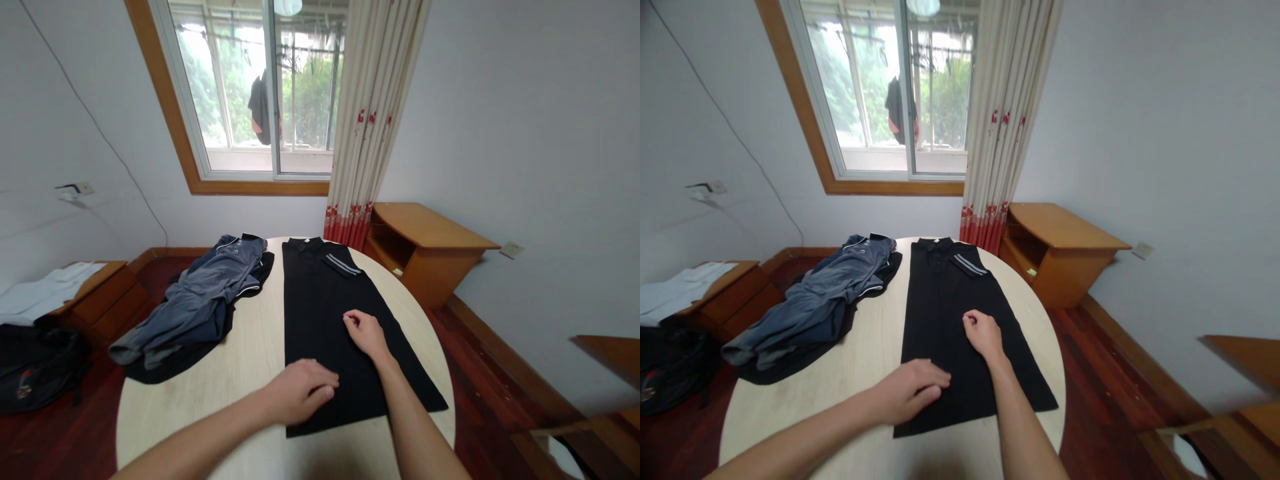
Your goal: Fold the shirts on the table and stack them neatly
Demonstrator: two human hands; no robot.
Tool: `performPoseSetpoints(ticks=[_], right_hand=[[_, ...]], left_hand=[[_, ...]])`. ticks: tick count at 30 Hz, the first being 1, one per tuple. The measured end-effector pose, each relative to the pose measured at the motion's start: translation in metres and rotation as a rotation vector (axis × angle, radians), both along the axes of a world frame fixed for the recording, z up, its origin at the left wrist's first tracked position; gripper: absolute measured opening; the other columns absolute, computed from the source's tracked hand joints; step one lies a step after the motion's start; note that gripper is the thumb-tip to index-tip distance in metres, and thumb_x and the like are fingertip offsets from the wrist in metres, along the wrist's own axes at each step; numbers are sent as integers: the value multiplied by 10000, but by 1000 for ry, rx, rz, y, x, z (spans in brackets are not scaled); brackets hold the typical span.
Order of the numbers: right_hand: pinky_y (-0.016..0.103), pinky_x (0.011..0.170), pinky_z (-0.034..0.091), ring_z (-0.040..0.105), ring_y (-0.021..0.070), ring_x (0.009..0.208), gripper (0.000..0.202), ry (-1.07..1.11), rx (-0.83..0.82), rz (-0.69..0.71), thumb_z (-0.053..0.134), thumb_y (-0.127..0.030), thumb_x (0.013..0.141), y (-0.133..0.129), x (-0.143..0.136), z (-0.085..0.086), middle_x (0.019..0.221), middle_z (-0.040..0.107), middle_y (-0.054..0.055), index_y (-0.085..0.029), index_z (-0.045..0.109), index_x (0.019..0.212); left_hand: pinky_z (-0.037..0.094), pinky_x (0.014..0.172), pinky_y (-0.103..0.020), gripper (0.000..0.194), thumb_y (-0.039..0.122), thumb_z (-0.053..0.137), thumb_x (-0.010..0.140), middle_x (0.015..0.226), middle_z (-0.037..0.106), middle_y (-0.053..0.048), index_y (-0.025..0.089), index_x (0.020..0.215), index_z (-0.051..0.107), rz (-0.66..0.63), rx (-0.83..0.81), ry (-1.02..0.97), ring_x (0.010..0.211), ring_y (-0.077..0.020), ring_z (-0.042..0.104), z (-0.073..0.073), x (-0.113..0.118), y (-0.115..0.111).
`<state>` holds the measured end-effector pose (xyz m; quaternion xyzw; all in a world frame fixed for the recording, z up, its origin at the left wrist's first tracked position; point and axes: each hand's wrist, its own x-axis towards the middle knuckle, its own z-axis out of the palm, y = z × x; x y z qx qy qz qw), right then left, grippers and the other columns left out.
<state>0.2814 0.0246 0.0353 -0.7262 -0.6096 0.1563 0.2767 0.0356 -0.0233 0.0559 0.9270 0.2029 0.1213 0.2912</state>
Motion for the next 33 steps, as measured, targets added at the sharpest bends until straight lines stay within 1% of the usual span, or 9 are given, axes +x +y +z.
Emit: performPoseSetpoints(ticks=[4, 9, 14, 16, 19, 25, 29, 31, 33], right_hand=[[378, 864, 488, 606, 308, 1129, 346, -255, -81, -218, 508, -351, 926, -14, 27, 5, 1202, 654, 156, -169, 672, 1170], [446, 826, 505, 588, 386, 1154, 485, -360, -314, -418, 602, -403, 878, -33, 71, -2, 1264, 585, 249, -117, 570, 1270], [303, 687, 464, 670, 245, 869, 287, -146, -437, -287, 708, -339, 798, -38, 94, -5, 981, 699, 134, -150, 628, 997], [265, 612, 411, 635, 192, 735, 152, -70, -457, -222, 711, -284, 773, -44, 93, -2, 809, 686, 67, -173, 609, 795], [240, 552, 344, 539, 137, 602, 205, 61, -399, -141, 681, -212, 742, -58, 84, 4, 628, 592, 0, -191, 518, 620], [228, 498, 313, 444, 108, 517, 166, 377, -389, -134, 633, -227, 744, -77, 66, 20, 589, 483, -55, -216, 472, 704], [231, 592, 404, 533, 139, 646, 155, 268, -181, -130, 633, -194, 695, -82, 58, 31, 688, 550, -35, -212, 518, 797], [242, 629, 434, 560, 146, 693, 160, 224, -92, -5, 631, -212, 712, -86, 47, 37, 759, 595, -20, -215, 541, 845], [252, 640, 461, 596, 145, 710, 205, 305, -196, 281, 669, -281, 742, -90, 37, 42, 849, 650, 0, -213, 576, 912]], left_hand=[[233, 1220, -524, 486, 408, 422, 1007, 1567, 419, -76, 213, 1446, 502, 229, 125, 83, 1476, -254, 332, -8, 8, 39], [142, 1227, -579, 621, 543, 356, 1008, 1646, 219, -66, 238, 1549, 336, 225, 205, 247, 1533, -285, 138, -33, 0, 46], [137, 1218, -588, 625, 554, 329, 1012, 1653, 193, -55, 262, 1564, 294, 183, 228, 278, 1536, -291, 121, -35, -15, 41], [130, 1221, -580, 627, 557, 334, 1011, 1655, 196, -48, 267, 1565, 289, 157, 217, 284, 1537, -286, 121, -31, -25, 43], [142, 1221, -573, 622, 542, 401, 996, 1650, 235, -44, 270, 1550, 323, 135, 177, 297, 1532, -286, 159, -25, -37, 47], [402, 1089, -459, 384, 424, 464, 986, 1392, 599, -82, 233, 1274, 633, 252, 171, 161, 1305, -271, 507, -9, -13, 37], [477, 967, -388, 367, 384, 475, 972, 1204, 695, -62, 224, 1260, 637, 184, 65, 65, 1104, -240, 616, -1, 19, 9], [493, 932, -357, 426, 353, 472, 966, 1158, 712, -43, 231, 1364, 559, 155, -40, 22, 1053, -219, 645, 0, 31, -3], [503, 900, -331, 542, 328, 494, 946, 1155, 711, -32, 245, 1478, 427, 145, -102, -16, 1024, -207, 660, -2, 38, -11]])
